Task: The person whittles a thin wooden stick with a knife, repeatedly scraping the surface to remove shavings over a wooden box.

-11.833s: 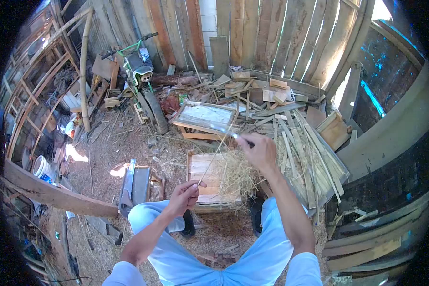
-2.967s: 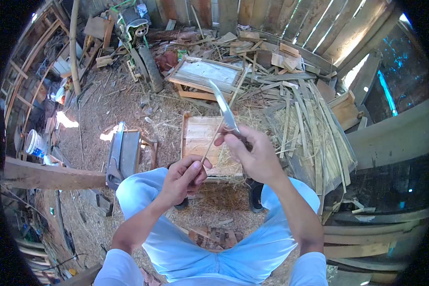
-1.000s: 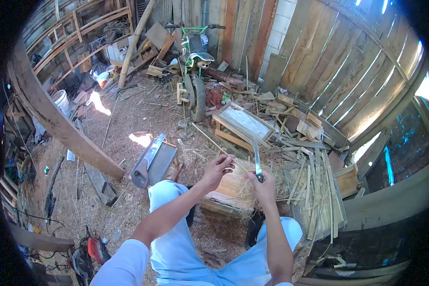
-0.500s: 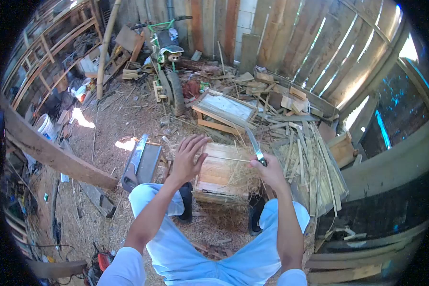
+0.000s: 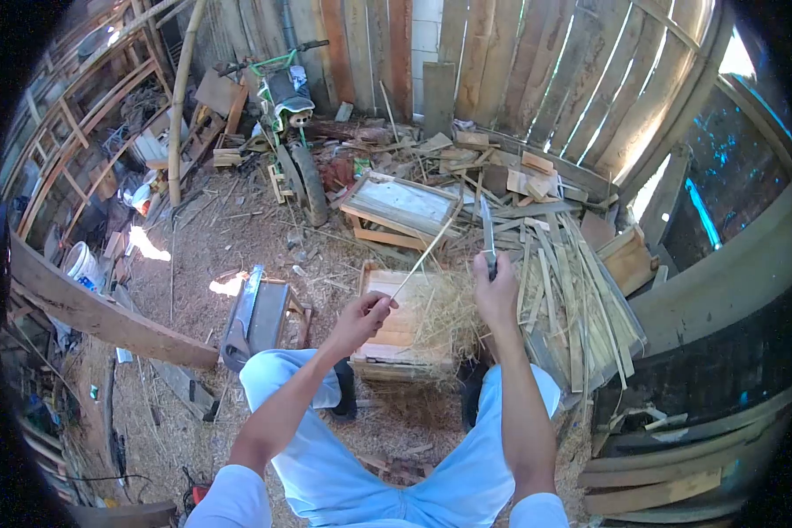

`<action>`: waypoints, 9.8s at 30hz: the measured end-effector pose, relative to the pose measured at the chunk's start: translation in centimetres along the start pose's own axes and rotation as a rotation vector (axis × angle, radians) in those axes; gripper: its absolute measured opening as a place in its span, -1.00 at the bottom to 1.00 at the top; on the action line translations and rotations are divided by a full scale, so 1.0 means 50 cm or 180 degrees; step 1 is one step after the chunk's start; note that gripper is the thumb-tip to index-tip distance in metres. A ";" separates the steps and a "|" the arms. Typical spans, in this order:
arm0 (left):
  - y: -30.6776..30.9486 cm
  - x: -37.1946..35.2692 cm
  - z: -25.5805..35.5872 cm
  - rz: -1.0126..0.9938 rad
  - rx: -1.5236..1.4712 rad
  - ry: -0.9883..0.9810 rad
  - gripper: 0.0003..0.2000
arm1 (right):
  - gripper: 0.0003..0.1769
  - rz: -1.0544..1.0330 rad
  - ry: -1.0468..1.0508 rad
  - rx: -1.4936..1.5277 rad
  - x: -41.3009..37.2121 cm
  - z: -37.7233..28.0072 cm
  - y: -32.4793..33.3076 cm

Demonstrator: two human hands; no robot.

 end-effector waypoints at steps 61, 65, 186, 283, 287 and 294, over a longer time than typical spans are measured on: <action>-0.046 -0.042 -0.001 -0.0860 -0.1473 0.0846 -0.82 | -0.74 -0.0979 0.0392 -0.0496 -0.032 -0.031 -0.017; -0.054 -0.034 0.009 -0.0770 -0.1497 0.0653 -0.81 | -0.76 -0.1180 0.0880 -0.0964 -0.099 -0.094 -0.095; -0.022 -0.048 0.042 0.0673 0.2000 -0.0225 -0.79 | -0.54 -0.0415 0.0406 -0.3251 0.068 0.084 -0.017; 0.007 0.023 -0.010 0.0605 -0.0874 0.0252 -0.73 | -0.61 -0.3425 -0.1437 0.0396 -0.139 -0.022 -0.129; -0.012 0.023 -0.005 0.0571 -0.0780 0.0251 -0.67 | -0.51 -0.3406 -0.1266 0.0445 -0.144 -0.017 -0.133; -0.025 0.025 -0.005 0.0171 -0.1006 0.0178 -0.74 | -0.35 -0.3560 -0.1083 0.0592 -0.153 -0.063 -0.143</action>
Point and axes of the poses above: each hand's wrist, its own x-axis towards the middle knuckle, its own y-axis out of the back of the hand, z = x × y, the point moved 8 cm from there along x, towards the middle knuckle
